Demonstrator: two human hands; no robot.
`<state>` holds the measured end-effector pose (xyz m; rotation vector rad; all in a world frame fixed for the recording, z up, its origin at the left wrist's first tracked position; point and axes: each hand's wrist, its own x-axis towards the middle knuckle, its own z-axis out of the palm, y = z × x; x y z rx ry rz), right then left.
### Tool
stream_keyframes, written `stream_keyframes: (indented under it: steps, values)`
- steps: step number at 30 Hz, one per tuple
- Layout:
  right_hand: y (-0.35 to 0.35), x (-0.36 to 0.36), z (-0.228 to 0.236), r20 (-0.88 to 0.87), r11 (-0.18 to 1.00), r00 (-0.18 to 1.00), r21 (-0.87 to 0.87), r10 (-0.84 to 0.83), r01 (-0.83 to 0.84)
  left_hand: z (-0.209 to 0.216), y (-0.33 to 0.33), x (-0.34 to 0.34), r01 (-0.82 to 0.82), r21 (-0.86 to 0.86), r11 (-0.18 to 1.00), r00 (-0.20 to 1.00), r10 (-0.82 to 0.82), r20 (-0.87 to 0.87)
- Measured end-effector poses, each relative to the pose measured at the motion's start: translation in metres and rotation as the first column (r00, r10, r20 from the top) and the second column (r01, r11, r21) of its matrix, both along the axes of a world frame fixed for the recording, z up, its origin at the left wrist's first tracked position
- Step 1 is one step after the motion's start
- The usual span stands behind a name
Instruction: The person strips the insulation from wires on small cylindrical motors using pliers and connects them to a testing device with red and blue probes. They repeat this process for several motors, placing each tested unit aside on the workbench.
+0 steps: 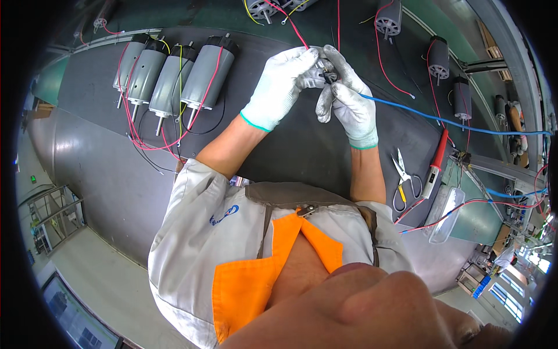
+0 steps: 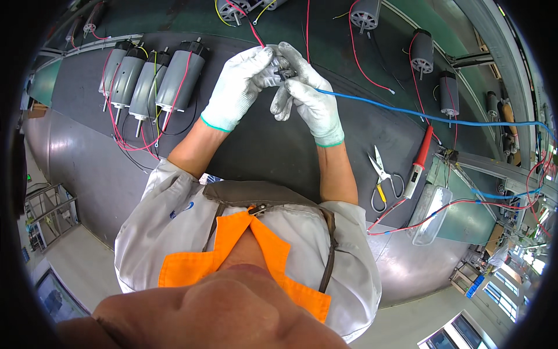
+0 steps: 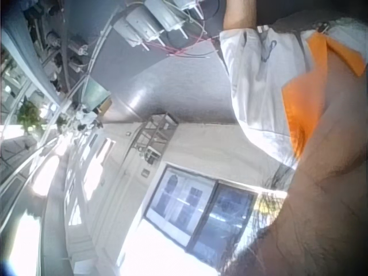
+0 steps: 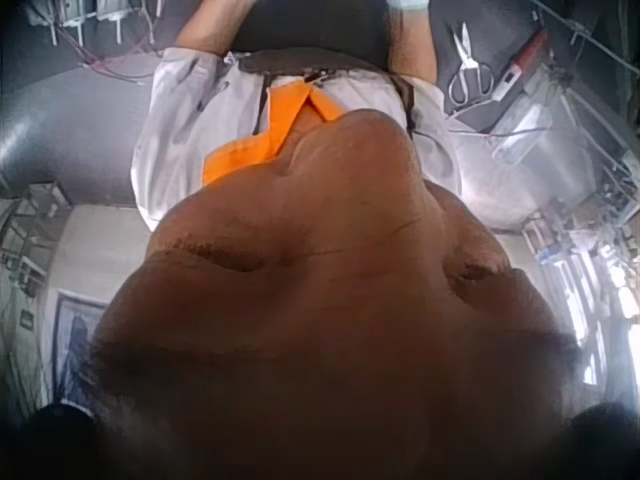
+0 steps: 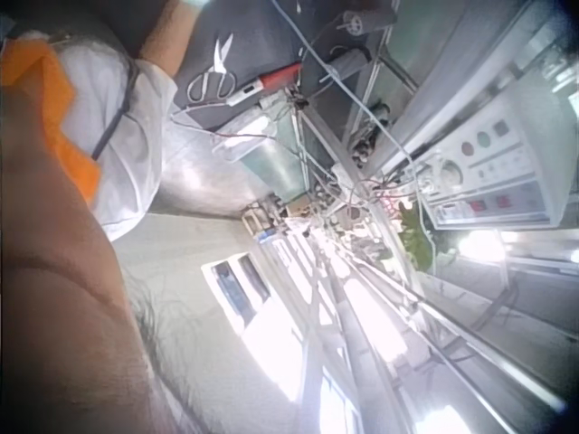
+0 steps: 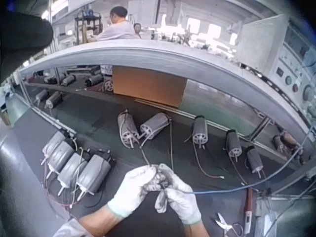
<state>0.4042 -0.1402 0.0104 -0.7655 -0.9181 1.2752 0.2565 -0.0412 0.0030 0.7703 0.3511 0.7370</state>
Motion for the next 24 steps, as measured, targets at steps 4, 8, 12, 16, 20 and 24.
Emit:
stream_keyframes:
  steps: [4,8,12,16,20,24]
  values:
    - [0.007,-0.006,0.0,-0.058,0.999,0.997,-0.017,-0.048,0.047,0.0,-0.003,0.0,-0.05,0.02,0.999,0.998,0.051,-0.034]
    - [0.011,-0.007,-0.008,-0.088,0.995,0.992,0.036,-0.088,0.091,-0.007,-0.007,0.005,0.042,-0.077,0.996,0.994,-0.034,0.101]
    - [0.021,-0.009,-0.019,-0.061,0.983,0.981,-0.014,-0.183,0.183,-0.019,0.0,0.005,0.098,-0.172,0.98,0.991,-0.08,0.112]
    - [-0.013,0.014,0.0,0.402,0.969,0.904,-0.125,-0.145,0.212,-0.017,0.007,0.006,0.025,-0.132,0.991,0.995,-0.012,0.103]
    - [-0.117,0.11,-0.006,0.877,0.621,-0.432,0.461,-0.209,0.634,-0.02,0.025,-0.006,0.057,-0.111,0.992,0.967,-0.027,0.254]
    - [-0.287,0.187,-0.061,0.86,0.244,-0.371,0.299,0.351,0.923,-0.017,0.029,-0.004,0.07,-0.074,0.995,0.965,-0.049,0.256]
